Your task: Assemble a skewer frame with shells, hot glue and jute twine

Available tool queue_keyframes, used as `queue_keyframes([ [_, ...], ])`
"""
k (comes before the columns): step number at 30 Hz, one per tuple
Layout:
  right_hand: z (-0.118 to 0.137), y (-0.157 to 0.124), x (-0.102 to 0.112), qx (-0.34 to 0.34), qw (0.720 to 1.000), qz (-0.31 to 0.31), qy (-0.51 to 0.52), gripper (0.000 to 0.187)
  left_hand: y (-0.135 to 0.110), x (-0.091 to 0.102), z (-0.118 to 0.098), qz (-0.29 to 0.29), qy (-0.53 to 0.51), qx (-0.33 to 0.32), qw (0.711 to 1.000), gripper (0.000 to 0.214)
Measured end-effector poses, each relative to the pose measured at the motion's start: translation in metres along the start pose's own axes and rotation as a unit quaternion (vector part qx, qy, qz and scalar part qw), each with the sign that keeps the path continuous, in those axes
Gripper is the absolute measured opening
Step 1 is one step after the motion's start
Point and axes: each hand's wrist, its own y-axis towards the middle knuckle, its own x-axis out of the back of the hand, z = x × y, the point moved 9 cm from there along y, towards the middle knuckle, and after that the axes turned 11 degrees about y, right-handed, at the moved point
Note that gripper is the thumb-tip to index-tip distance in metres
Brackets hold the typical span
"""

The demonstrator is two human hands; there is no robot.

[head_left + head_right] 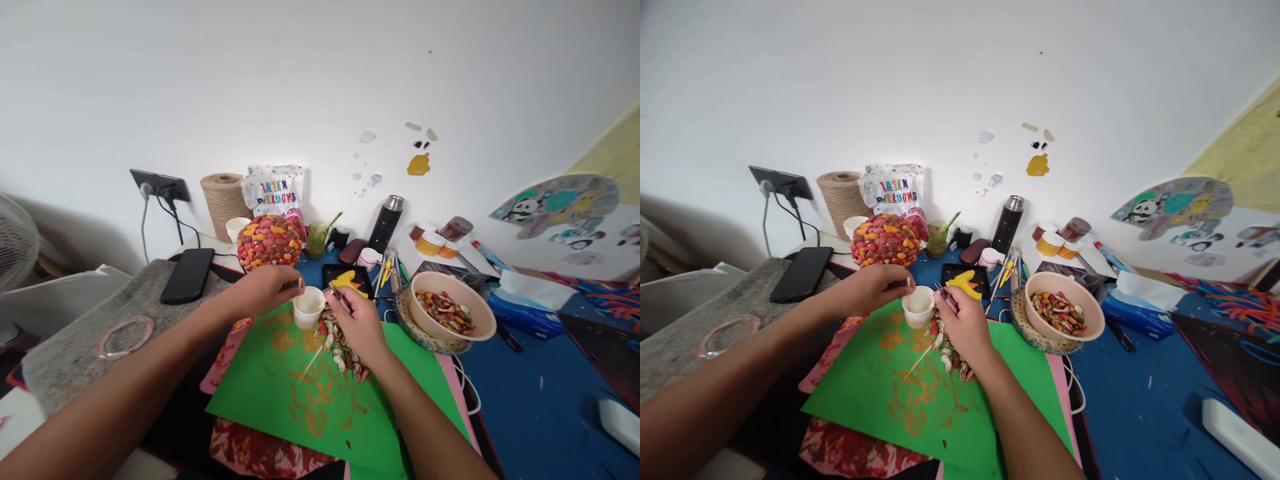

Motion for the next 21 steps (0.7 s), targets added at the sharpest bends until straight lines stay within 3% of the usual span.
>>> queue_keyframes([
  [21, 0.0006, 0.0006, -0.0001, 0.004, 1.0, -0.003, -0.004, 0.033, -0.0016, -0.0001, -0.0033, 0.018, 0.066, 0.002, 0.998, 0.024],
])
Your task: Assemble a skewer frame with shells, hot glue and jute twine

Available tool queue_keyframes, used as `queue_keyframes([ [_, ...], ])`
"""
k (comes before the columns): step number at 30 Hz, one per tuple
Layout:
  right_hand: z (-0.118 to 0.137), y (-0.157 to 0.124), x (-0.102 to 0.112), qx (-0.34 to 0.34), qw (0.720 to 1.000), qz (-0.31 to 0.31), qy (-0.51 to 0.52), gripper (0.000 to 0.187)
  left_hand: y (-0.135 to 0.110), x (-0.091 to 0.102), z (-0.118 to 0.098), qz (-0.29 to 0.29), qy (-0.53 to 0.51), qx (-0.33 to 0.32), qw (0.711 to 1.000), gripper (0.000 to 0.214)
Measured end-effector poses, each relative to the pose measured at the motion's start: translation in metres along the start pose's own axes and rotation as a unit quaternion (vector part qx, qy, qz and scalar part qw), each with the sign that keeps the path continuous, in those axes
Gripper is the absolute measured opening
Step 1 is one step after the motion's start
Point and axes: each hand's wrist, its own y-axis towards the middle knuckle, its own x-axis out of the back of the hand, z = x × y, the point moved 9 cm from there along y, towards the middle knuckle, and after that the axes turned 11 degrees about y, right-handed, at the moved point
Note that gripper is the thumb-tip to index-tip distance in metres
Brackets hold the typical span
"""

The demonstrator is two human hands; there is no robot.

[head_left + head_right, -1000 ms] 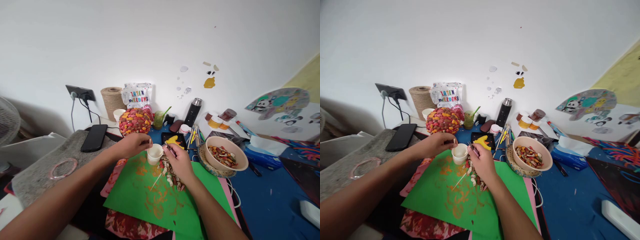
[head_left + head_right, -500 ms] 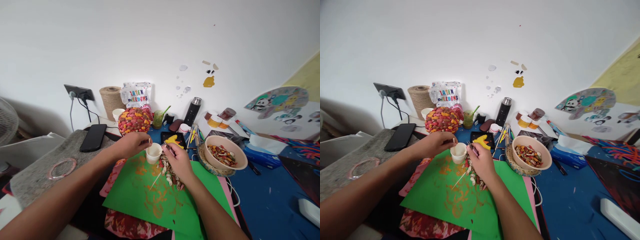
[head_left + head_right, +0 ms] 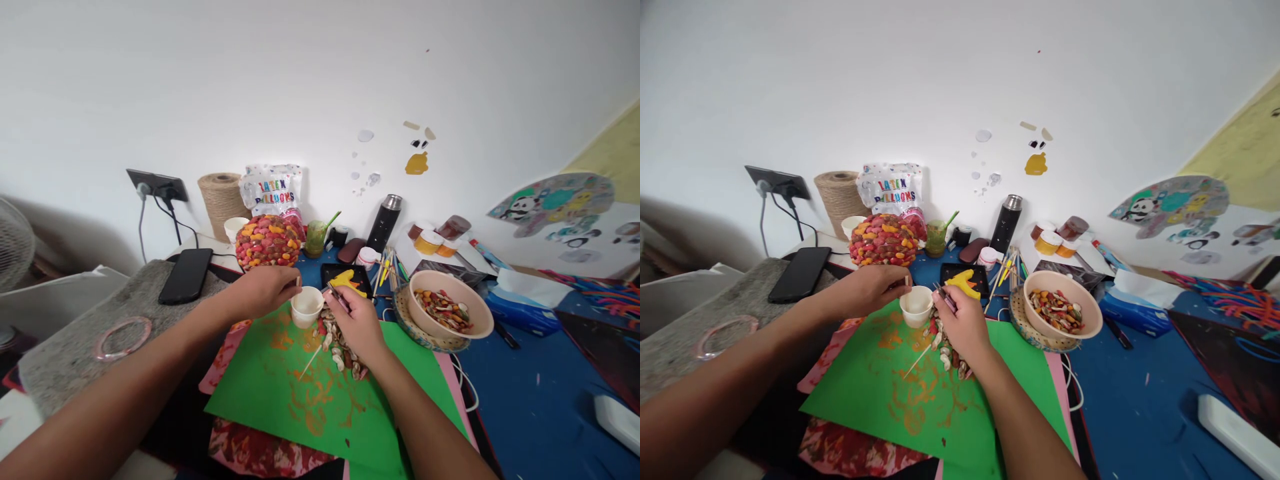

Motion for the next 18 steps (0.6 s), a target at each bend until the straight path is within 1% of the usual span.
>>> queue_keyframes([
  [7, 0.001, -0.0004, 0.0004, 0.005, 1.0, -0.002, 0.0, 0.032, 0.0014, -0.0029, 0.0059, 0.002, 0.023, 0.019, 1.0, 0.024],
  [10, 0.0009, -0.0008, 0.0004, 0.004, 1.0, -0.002, -0.001, 0.033, 0.0015, -0.0038, 0.0056, 0.001, 0.029, 0.014, 0.999, 0.025],
  [18, 0.0022, 0.0002, -0.0008, 0.005, 1.0, 0.002, -0.005, 0.032, 0.0004, -0.0021, 0.0048, -0.014, 0.003, 0.007, 1.0, 0.023],
])
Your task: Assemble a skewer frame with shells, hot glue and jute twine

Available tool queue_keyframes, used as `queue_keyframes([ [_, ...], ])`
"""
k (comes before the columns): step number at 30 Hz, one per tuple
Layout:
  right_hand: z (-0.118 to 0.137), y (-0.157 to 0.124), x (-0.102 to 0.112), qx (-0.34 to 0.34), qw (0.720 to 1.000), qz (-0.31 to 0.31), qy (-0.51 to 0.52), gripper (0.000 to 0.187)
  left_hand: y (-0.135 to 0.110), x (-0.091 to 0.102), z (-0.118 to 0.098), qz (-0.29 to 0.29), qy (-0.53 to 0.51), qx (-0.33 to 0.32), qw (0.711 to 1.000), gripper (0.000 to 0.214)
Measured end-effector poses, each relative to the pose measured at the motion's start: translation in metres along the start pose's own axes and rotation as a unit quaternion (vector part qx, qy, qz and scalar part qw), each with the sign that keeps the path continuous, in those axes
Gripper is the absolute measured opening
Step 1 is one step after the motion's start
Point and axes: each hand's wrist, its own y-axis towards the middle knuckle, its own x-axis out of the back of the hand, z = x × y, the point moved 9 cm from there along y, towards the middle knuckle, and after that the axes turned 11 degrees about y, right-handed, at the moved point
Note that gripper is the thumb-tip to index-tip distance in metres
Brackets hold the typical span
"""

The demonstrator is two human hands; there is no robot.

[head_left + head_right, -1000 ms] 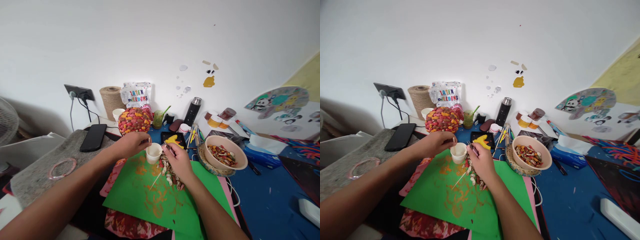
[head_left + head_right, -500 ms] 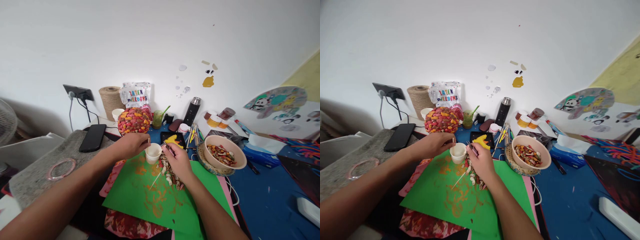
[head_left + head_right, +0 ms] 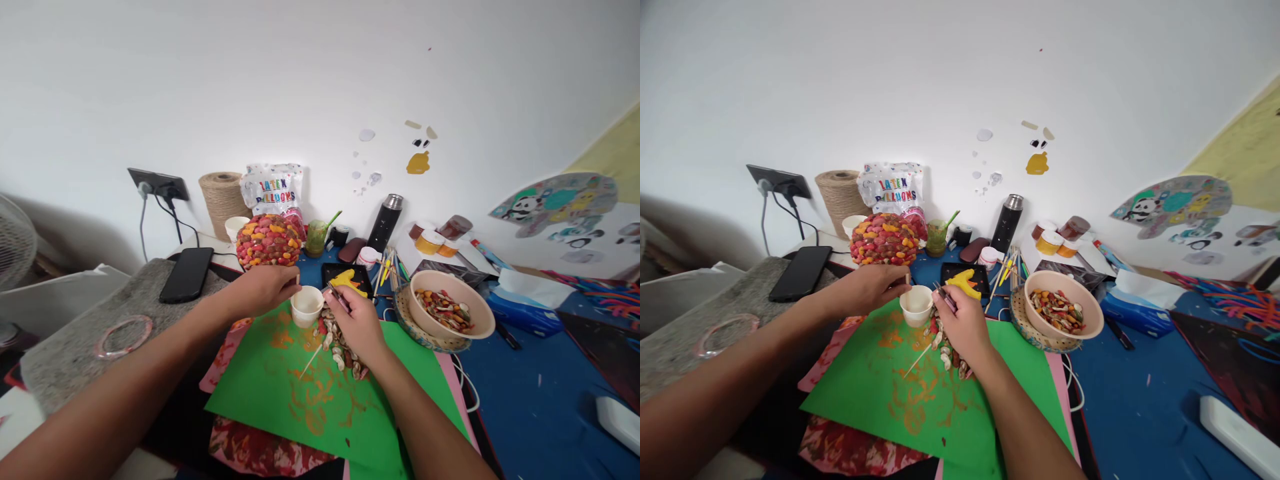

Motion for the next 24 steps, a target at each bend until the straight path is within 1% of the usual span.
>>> queue_keyframes([
  [10, -0.002, -0.001, -0.002, -0.007, 1.0, 0.003, 0.004, 0.032, 0.001, -0.004, 0.003, 0.012, -0.004, 0.012, 1.0, 0.023],
  [15, -0.004, -0.001, -0.002, -0.007, 1.0, -0.001, 0.005, 0.032, 0.0, -0.003, 0.003, 0.007, -0.017, 0.008, 1.0, 0.023],
  [18, -0.006, -0.001, -0.001, -0.01, 1.0, -0.01, 0.026, 0.032, 0.0, 0.0, 0.002, 0.002, -0.032, 0.006, 0.999, 0.023],
  [21, -0.009, -0.002, 0.0, -0.022, 0.997, -0.024, 0.07, 0.033, -0.001, 0.01, -0.003, -0.022, -0.071, -0.004, 0.997, 0.023],
  [24, -0.009, -0.003, 0.005, -0.038, 0.991, -0.054, 0.118, 0.033, -0.004, 0.033, -0.009, -0.088, -0.114, -0.012, 0.989, 0.023],
])
